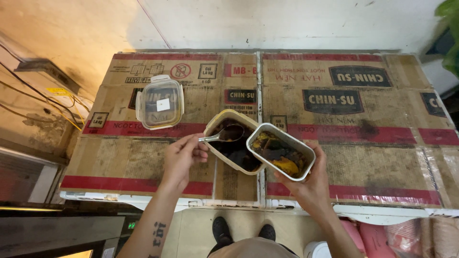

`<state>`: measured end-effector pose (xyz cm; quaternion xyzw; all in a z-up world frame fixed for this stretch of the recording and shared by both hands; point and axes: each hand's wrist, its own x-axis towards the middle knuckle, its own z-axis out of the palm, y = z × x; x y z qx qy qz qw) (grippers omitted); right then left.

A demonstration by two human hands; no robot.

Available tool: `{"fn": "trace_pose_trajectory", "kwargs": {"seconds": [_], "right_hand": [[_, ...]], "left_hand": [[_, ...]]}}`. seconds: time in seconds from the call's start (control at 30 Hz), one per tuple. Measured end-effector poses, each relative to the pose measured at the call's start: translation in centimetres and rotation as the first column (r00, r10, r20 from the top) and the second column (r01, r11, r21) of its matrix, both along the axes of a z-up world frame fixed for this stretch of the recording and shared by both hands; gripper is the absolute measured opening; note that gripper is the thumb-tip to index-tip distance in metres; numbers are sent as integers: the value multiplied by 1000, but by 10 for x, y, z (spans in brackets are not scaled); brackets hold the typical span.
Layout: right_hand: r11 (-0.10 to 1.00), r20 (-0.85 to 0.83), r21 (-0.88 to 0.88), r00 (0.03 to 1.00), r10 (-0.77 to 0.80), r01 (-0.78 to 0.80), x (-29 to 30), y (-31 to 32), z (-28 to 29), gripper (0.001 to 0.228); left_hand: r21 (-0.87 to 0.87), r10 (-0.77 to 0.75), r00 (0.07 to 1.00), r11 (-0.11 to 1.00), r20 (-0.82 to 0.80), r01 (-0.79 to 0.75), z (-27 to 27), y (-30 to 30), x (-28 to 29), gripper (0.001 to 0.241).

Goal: Transferring food items from one plastic container to another using a spoon.

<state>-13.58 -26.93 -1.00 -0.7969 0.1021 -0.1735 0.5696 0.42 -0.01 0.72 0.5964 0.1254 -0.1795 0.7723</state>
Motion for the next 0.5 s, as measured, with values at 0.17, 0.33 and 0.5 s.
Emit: {"fn": "trace_pose_trajectory", "kwargs": {"seconds": [0.17, 0.33, 0.5], "right_hand": [[1000, 5, -28, 1000, -12, 12, 1, -1, 0, 103], [997, -31, -63, 999, -45, 43, 0, 0, 0, 104], [996, 4, -92, 1000, -8, 9, -1, -1, 2, 100]], "left_hand": [[3, 28, 998, 1000, 48, -28, -7, 10, 4, 31], [56, 31, 999, 998, 17, -32, 9, 13, 2, 30], [11, 28, 993, 999, 117, -30, 37, 12, 3, 28]]}}
